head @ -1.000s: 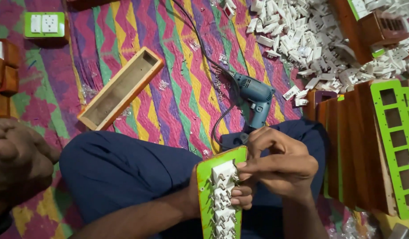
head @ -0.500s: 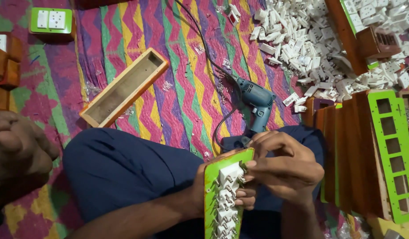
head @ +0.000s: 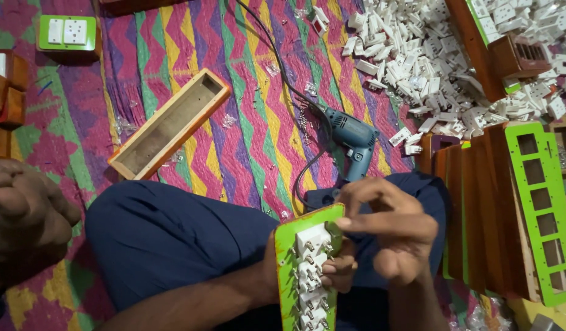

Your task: The person sits on a mat and uses a power drill to fasten white plastic electrical sockets into wooden frames. They handle multiple frames, aligning sockets and drilling screws to secure them, then place finished units aside.

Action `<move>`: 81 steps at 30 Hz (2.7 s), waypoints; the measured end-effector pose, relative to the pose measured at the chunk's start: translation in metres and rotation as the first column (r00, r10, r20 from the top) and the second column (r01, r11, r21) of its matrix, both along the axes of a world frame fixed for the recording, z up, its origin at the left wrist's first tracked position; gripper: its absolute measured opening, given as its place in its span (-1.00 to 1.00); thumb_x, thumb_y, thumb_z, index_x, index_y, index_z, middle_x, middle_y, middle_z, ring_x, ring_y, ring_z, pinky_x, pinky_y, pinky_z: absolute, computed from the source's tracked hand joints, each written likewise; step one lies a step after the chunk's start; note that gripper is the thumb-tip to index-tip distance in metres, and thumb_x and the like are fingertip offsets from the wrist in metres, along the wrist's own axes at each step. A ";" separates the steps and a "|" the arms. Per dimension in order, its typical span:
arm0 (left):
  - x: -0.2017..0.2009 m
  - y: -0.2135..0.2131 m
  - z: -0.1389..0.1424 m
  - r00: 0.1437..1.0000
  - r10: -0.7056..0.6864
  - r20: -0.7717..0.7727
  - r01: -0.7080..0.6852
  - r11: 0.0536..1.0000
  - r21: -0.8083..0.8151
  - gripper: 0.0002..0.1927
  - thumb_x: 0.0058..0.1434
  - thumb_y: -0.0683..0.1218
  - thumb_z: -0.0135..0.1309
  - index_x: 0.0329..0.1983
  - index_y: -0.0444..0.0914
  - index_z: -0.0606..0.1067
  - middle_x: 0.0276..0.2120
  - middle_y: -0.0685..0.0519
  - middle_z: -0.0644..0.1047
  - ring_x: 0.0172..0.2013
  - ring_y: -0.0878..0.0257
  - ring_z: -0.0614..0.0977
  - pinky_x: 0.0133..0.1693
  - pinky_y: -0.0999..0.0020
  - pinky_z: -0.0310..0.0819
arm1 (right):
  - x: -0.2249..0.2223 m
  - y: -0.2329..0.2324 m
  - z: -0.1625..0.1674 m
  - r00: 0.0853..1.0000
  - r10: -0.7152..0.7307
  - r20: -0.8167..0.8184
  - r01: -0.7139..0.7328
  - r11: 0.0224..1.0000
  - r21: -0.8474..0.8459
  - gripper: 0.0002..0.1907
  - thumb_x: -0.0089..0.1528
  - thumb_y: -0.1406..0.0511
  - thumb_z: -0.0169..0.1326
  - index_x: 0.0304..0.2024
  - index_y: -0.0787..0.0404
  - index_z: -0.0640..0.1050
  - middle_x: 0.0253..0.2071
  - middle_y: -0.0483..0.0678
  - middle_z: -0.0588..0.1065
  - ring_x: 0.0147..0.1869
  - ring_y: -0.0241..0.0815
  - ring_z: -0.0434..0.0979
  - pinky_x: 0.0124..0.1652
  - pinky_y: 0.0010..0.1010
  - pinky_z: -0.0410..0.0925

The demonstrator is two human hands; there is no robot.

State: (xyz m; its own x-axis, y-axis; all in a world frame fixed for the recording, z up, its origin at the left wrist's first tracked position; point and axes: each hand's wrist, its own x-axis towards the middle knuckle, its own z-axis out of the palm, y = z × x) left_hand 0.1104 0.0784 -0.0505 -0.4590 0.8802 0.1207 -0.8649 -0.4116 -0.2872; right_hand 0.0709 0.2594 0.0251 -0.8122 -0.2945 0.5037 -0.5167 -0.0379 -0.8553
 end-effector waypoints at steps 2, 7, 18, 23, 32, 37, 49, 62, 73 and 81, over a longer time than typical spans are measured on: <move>0.000 0.001 -0.001 1.000 -0.013 -0.003 0.013 1.000 0.008 -0.52 0.44 0.27 -0.19 -0.02 -0.21 0.40 -0.37 0.05 0.32 -0.37 0.27 0.34 -0.23 0.45 0.29 | 0.000 0.003 -0.003 0.999 0.039 0.021 -0.038 0.999 -0.008 -0.24 0.35 -0.24 -0.06 -0.22 0.32 0.69 -0.30 0.01 0.51 -0.17 -0.05 0.56 -0.08 -0.15 0.49; -0.001 0.004 -0.004 0.999 -0.045 -0.002 0.045 0.999 0.005 -0.50 0.40 0.29 -0.16 -0.01 -0.21 0.40 -0.38 0.07 0.32 -0.35 0.29 0.34 -0.21 0.49 0.28 | 0.001 0.003 -0.014 0.994 0.038 0.101 -0.029 0.995 -0.094 -0.07 0.32 -0.36 -0.25 -0.28 0.30 0.72 -0.33 0.02 0.48 -0.15 0.02 0.54 -0.07 -0.06 0.50; 0.001 0.006 -0.013 1.000 0.021 0.017 -0.019 0.995 -0.095 -0.44 0.29 0.33 -0.13 -0.03 -0.23 0.43 -0.30 0.11 0.34 -0.38 0.30 0.37 -0.22 0.44 0.28 | 0.000 0.004 -0.021 0.988 0.074 0.136 -0.053 0.986 -0.156 0.04 0.21 -0.45 -0.29 -0.41 0.30 0.75 -0.28 0.04 0.44 -0.08 0.06 0.42 -0.06 0.03 0.45; 0.000 0.006 -0.013 0.999 -0.037 -0.007 0.037 0.999 -0.002 -0.30 0.30 0.40 -0.12 0.02 -0.32 0.44 -0.38 0.09 0.33 -0.35 0.28 0.39 -0.26 0.49 0.29 | -0.001 -0.001 -0.016 0.987 0.071 0.146 -0.048 0.986 -0.157 -0.03 0.25 -0.41 -0.24 -0.42 0.25 0.75 -0.20 0.06 0.43 0.02 0.06 0.43 0.02 0.00 0.43; -0.012 0.002 0.000 0.995 0.030 -0.095 -0.037 0.997 -0.074 -0.46 0.39 0.30 -0.16 -0.12 -0.29 0.39 -0.45 0.08 0.33 -0.37 0.29 0.36 -0.22 0.49 0.28 | -0.006 -0.012 -0.007 0.993 0.023 0.117 -0.014 0.997 -0.077 -0.25 0.39 -0.19 -0.10 -0.42 0.32 0.66 -0.06 0.15 0.37 0.20 0.08 0.36 0.15 0.02 0.40; -0.033 -0.008 0.010 0.973 0.155 -0.169 -0.184 0.967 -0.175 -0.47 0.39 0.31 -0.12 -0.12 -0.25 0.43 -0.40 0.09 0.43 -0.41 0.32 0.40 -0.28 0.49 0.32 | -0.017 0.003 -0.024 0.998 0.066 -0.001 -0.064 0.964 -0.257 -0.33 0.47 -0.12 -0.15 -0.32 0.26 0.65 -0.05 0.07 0.48 0.19 -0.06 0.41 0.16 -0.10 0.44; -0.113 -0.044 0.013 -0.094 -0.492 -0.865 -0.883 -0.360 0.301 -0.70 0.65 0.06 -0.08 0.22 -0.21 0.46 -0.05 0.01 0.48 -0.09 0.35 0.59 -0.08 0.45 0.59 | -0.116 0.090 -0.169 0.321 -0.783 0.532 0.214 0.608 0.765 -0.30 0.09 0.04 0.40 0.05 0.39 0.45 -0.22 0.11 0.56 -0.27 -0.03 0.56 -0.35 -0.19 0.39; -0.147 -0.071 -0.006 0.183 -0.056 -0.982 -0.860 -0.493 -0.132 -0.76 0.49 -0.03 0.06 -0.03 -0.33 0.46 -0.22 0.08 0.52 -0.22 0.39 0.52 -0.18 0.47 0.45 | -0.117 0.091 -0.213 0.291 0.234 0.928 0.491 0.796 -0.355 -0.65 0.12 0.42 0.08 -0.09 0.56 0.42 -0.24 0.25 0.58 -0.15 0.16 0.67 -0.08 -0.07 0.61; -0.157 -0.082 -0.008 0.312 -0.016 -0.950 -0.854 -0.443 -0.274 -0.81 0.44 -0.10 0.01 0.01 -0.31 0.46 -0.25 0.11 0.54 -0.23 0.40 0.54 -0.15 0.45 0.46 | -0.023 0.025 -0.055 0.877 -0.186 0.443 0.324 0.910 -0.259 -0.37 0.13 0.64 0.15 0.20 0.33 0.26 -0.07 0.24 0.53 -0.10 0.09 0.67 -0.10 0.01 0.63; -0.156 -0.083 -0.005 0.384 0.054 -0.922 -0.842 -0.390 -0.373 -0.82 0.47 -0.04 -0.01 -0.15 -0.27 0.43 -0.36 0.19 0.44 -0.39 0.50 0.43 -0.46 0.53 0.33 | -0.002 -0.015 -0.050 0.944 -0.116 0.308 0.181 0.965 -0.191 -0.39 0.19 0.60 0.17 0.20 0.31 0.20 0.06 0.21 0.50 0.05 0.05 0.67 0.01 -0.09 0.62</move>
State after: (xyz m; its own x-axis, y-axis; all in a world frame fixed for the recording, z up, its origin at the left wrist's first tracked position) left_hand -0.0458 -0.0043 -0.0557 -0.9629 -0.2570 0.0819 0.1235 -0.1500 0.9809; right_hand 0.0686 0.2443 -0.0253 -0.9588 -0.0703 0.2752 -0.2593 -0.1788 -0.9491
